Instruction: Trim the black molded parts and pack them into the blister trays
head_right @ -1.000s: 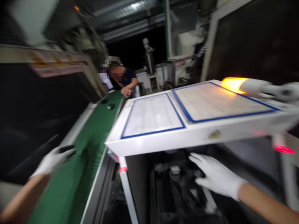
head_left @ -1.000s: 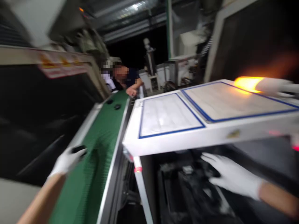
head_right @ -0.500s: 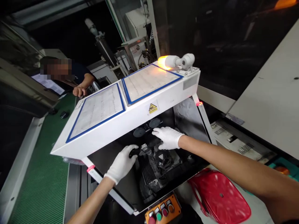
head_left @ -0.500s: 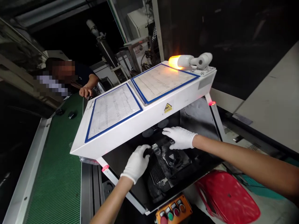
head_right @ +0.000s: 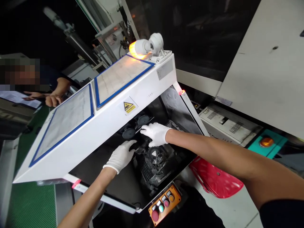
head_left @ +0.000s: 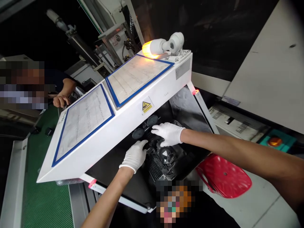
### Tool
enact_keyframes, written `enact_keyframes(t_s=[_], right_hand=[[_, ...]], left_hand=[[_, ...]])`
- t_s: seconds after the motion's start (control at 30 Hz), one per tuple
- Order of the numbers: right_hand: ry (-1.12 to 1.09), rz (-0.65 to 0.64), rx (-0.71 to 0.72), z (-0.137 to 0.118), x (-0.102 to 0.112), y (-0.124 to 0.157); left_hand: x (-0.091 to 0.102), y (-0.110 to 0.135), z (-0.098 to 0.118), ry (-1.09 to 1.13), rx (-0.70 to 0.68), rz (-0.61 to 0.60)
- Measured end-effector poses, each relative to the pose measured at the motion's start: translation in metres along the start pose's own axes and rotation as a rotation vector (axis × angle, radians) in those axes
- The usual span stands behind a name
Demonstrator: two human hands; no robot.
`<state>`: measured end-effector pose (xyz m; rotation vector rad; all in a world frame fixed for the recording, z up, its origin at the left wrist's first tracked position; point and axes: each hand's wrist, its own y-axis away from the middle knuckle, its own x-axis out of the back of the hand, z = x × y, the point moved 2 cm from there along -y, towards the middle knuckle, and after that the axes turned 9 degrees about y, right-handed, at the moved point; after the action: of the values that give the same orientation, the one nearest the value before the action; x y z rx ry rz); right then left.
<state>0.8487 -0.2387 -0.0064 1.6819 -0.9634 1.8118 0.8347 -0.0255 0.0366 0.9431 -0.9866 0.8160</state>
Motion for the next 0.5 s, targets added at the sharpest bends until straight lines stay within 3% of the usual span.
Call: enact_keyframes(t_s=[0.13, 0.5], right_hand=[[0.006, -0.011, -0.001, 0.000, 0.002, -0.001], [0.015, -0.013, 0.006, 0.000, 0.000, -0.001]], left_hand=[[-0.012, 0.004, 0.001, -0.053, -0.005, 0.038], [-0.043, 0.007, 0.006, -0.094, -0.094, 0.318]])
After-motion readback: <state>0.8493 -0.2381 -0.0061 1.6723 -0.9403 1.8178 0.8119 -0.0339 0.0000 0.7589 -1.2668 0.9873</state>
